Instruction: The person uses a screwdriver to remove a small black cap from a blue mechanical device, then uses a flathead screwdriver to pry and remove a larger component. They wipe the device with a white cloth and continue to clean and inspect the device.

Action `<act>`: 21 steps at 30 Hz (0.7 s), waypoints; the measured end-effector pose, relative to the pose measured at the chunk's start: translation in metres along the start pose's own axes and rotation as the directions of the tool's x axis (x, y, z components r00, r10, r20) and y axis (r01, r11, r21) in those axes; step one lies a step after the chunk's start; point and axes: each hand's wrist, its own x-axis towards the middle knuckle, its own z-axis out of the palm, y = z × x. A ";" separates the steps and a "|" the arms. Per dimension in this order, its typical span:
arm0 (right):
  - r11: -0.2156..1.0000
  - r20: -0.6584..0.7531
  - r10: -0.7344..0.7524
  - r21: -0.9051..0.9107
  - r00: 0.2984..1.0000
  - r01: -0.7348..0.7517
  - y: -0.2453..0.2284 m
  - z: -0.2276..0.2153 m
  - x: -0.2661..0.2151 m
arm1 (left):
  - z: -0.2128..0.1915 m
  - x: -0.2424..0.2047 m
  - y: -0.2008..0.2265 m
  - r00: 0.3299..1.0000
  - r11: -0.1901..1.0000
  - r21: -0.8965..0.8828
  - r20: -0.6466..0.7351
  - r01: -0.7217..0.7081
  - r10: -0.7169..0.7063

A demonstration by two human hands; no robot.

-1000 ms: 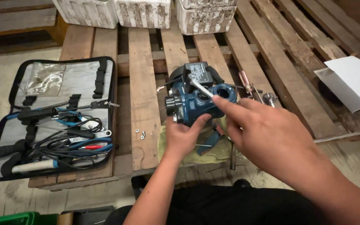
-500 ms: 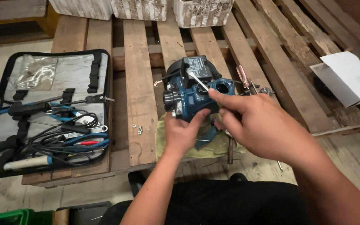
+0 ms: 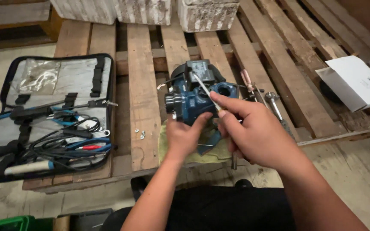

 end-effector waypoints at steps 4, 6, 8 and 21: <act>0.836 0.061 -0.045 0.549 0.997 0.004 0.040 -0.012 0.009 | 0.004 0.006 -0.013 1.000 0.992 -0.123 -0.013 0.011 -0.013; 0.729 -0.024 -0.121 0.676 0.992 0.105 0.056 -0.024 0.005 | 0.003 0.005 -0.021 0.996 0.972 -0.228 0.048 -0.062 0.075; 0.720 -0.061 -0.207 0.667 0.976 0.195 0.067 -0.035 -0.005 | -0.001 0.004 -0.011 0.996 0.978 -0.203 0.066 -0.045 0.059; 0.921 -0.194 0.264 0.342 0.945 -0.187 0.185 -0.076 0.000 | -0.017 0.002 0.025 0.849 0.817 0.266 0.010 -0.511 0.528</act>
